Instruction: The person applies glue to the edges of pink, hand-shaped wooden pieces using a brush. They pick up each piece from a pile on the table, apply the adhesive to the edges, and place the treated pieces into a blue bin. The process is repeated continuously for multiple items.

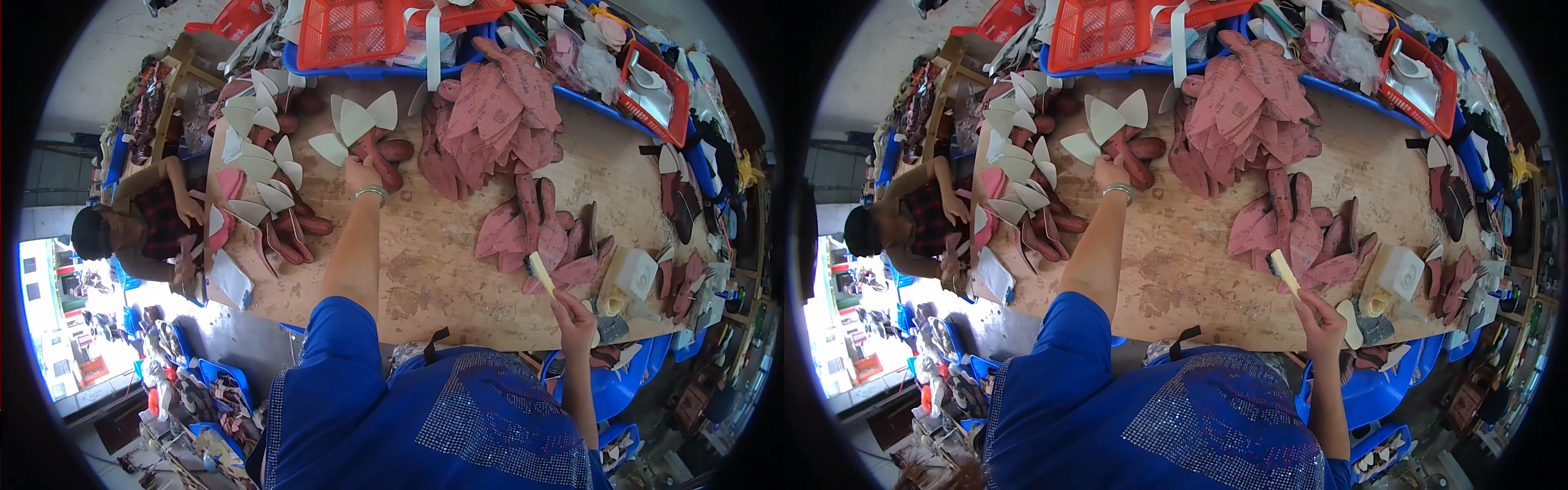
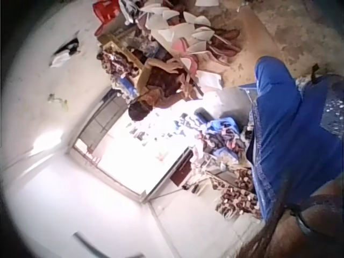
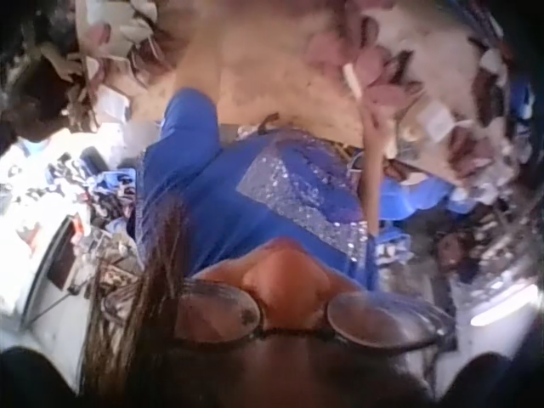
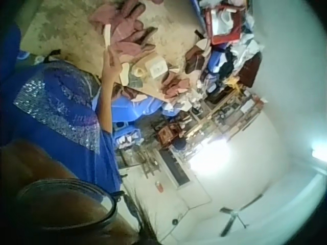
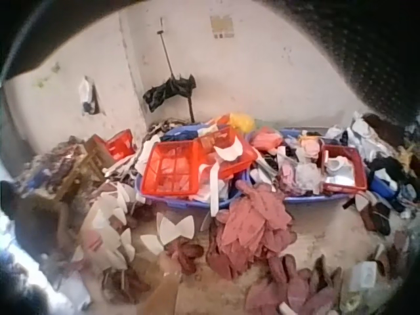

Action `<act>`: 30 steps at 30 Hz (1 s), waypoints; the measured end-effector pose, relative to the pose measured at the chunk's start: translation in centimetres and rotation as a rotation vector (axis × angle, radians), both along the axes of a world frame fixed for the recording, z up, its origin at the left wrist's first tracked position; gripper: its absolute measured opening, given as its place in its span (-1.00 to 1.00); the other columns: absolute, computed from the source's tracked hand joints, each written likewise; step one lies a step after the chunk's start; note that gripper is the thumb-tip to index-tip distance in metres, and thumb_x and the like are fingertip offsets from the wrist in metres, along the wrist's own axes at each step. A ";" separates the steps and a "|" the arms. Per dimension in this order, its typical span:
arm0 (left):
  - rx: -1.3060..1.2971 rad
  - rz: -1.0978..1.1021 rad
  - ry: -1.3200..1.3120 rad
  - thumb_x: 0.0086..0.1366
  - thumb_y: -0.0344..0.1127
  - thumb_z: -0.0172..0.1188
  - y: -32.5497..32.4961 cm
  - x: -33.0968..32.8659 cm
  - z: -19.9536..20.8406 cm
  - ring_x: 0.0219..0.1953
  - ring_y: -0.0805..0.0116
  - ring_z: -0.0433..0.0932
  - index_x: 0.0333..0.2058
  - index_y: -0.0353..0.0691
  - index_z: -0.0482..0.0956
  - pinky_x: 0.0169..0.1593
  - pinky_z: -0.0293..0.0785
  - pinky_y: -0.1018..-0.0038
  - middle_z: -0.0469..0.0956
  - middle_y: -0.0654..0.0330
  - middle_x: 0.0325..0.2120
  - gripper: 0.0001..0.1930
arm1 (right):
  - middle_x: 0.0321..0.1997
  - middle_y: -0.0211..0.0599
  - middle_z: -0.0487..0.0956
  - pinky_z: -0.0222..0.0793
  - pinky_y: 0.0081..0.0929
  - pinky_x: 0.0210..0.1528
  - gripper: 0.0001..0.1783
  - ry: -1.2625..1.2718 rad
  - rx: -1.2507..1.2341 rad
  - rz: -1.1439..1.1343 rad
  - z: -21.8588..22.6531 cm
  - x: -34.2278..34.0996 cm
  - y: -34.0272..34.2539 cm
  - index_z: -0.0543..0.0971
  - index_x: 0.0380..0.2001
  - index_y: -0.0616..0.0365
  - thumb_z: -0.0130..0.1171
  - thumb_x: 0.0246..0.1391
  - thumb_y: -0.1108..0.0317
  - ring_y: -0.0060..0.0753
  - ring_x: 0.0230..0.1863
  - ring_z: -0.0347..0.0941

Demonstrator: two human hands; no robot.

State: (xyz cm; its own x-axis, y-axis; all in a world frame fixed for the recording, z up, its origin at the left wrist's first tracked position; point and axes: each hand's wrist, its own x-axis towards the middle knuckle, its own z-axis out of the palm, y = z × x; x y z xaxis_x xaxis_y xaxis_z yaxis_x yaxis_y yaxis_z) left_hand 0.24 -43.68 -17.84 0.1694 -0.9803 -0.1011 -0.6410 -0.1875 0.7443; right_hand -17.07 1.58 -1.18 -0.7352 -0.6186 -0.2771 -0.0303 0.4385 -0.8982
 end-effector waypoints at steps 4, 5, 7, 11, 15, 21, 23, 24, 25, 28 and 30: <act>-0.094 -0.098 -0.148 0.17 -0.24 0.32 -0.3 1.9 -2.6 -0.14 0.03 0.56 -0.10 -0.30 0.49 -0.05 0.45 0.21 0.56 -0.05 -0.20 -0.62 | -0.20 -0.32 0.65 0.39 -0.67 -0.10 -0.73 0.007 -0.006 -0.002 -0.2 -0.1 1.2 0.63 -0.13 0.32 0.29 0.07 0.51 -0.64 -0.19 0.50; -0.117 -0.106 -0.165 0.13 -0.22 0.36 -0.5 2.3 -3.1 -0.14 0.03 0.56 -0.09 -0.29 0.50 -0.05 0.46 0.20 0.57 -0.03 -0.20 -0.58 | -0.20 -0.33 0.65 0.39 -0.67 -0.10 -0.73 0.001 -0.007 -0.003 -0.1 -0.1 1.4 0.63 -0.13 0.32 0.29 0.07 0.51 -0.65 -0.18 0.49; -0.096 -0.105 -0.206 0.09 -0.16 0.40 -0.1 1.3 -2.7 -0.08 0.00 0.53 -0.05 -0.30 0.46 0.00 0.44 0.18 0.54 -0.03 -0.15 -0.48 | -0.20 -0.33 0.65 0.39 -0.67 -0.10 -0.73 -0.003 -0.002 -0.024 -0.1 -0.2 2.1 0.63 -0.13 0.32 0.29 0.07 0.51 -0.65 -0.19 0.49; -0.013 -0.087 -0.268 0.03 -0.06 0.42 1.5 -1.2 0.0 0.07 -0.11 0.42 0.07 -0.36 0.29 0.12 0.38 0.14 0.42 -0.11 0.00 -0.26 | -0.21 -0.33 0.65 0.39 -0.67 -0.12 -0.74 -0.033 0.020 -0.077 0.1 0.1 3.4 0.63 -0.13 0.33 0.29 0.07 0.51 -0.64 -0.21 0.49; -0.042 -0.069 -0.266 -0.03 -0.06 0.44 1.2 -1.3 -1.3 0.09 -0.18 0.38 0.11 -0.39 0.20 0.15 0.37 0.12 0.33 -0.19 0.04 -0.15 | -0.22 -0.34 0.64 0.38 -0.68 -0.14 -0.74 -0.026 0.015 -0.094 0.2 0.1 4.5 0.63 -0.14 0.34 0.28 0.06 0.51 -0.65 -0.23 0.48; -0.019 -0.139 -0.268 -0.04 -0.14 0.38 2.3 -2.0 -0.1 0.11 -0.16 0.37 0.14 -0.33 0.21 0.12 0.39 0.09 0.29 -0.14 0.10 -0.19 | -0.23 -0.37 0.64 0.38 -0.69 -0.15 -0.74 -0.031 0.024 -0.127 -0.2 0.1 5.6 0.64 -0.15 0.33 0.28 0.06 0.51 -0.67 -0.24 0.48; 0.014 -0.147 -0.300 -0.04 -0.13 0.38 2.0 -1.3 -0.3 0.12 -0.16 0.37 0.16 -0.32 0.19 0.12 0.39 0.07 0.28 -0.12 0.11 -0.17 | -0.24 -0.37 0.65 0.39 -0.69 -0.15 -0.74 -0.047 0.052 -0.114 0.1 -0.1 5.4 0.64 -0.15 0.32 0.29 0.05 0.51 -0.67 -0.24 0.49; 0.030 -0.151 -0.316 -0.03 -0.12 0.38 1.8 -0.9 -0.4 0.13 -0.16 0.37 0.17 -0.31 0.19 0.12 0.40 0.07 0.27 -0.11 0.12 -0.16 | -0.24 -0.37 0.65 0.39 -0.69 -0.15 -0.74 -0.041 0.040 -0.112 0.1 -0.1 5.3 0.64 -0.15 0.32 0.29 0.05 0.51 -0.67 -0.24 0.49; 0.026 -0.164 -0.319 -0.04 -0.11 0.39 1.8 -1.0 -0.5 0.13 -0.16 0.36 0.18 -0.32 0.18 0.12 0.39 0.07 0.28 -0.12 0.12 -0.15 | -0.25 -0.36 0.65 0.39 -0.69 -0.15 -0.74 -0.034 0.029 -0.114 0.1 -0.1 5.2 0.64 -0.15 0.31 0.29 0.05 0.51 -0.67 -0.25 0.49; 0.012 -0.201 -0.333 -0.03 -0.07 0.41 1.6 -1.0 -0.9 0.14 -0.18 0.36 0.19 -0.34 0.17 0.14 0.38 0.08 0.28 -0.15 0.12 -0.11 | -0.26 -0.36 0.65 0.39 -0.68 -0.15 -0.74 -0.026 0.008 -0.121 -0.3 -0.1 5.5 0.64 -0.15 0.30 0.29 0.04 0.51 -0.67 -0.25 0.49; -0.002 -0.221 -0.350 -0.03 -0.02 0.43 1.5 -0.9 -1.3 0.14 -0.20 0.36 0.19 -0.37 0.17 0.16 0.36 0.08 0.27 -0.19 0.12 -0.09 | -0.27 -0.36 0.66 0.39 -0.68 -0.15 -0.74 -0.006 0.011 -0.111 -0.3 -0.2 5.5 0.65 -0.16 0.30 0.29 0.04 0.50 -0.67 -0.24 0.50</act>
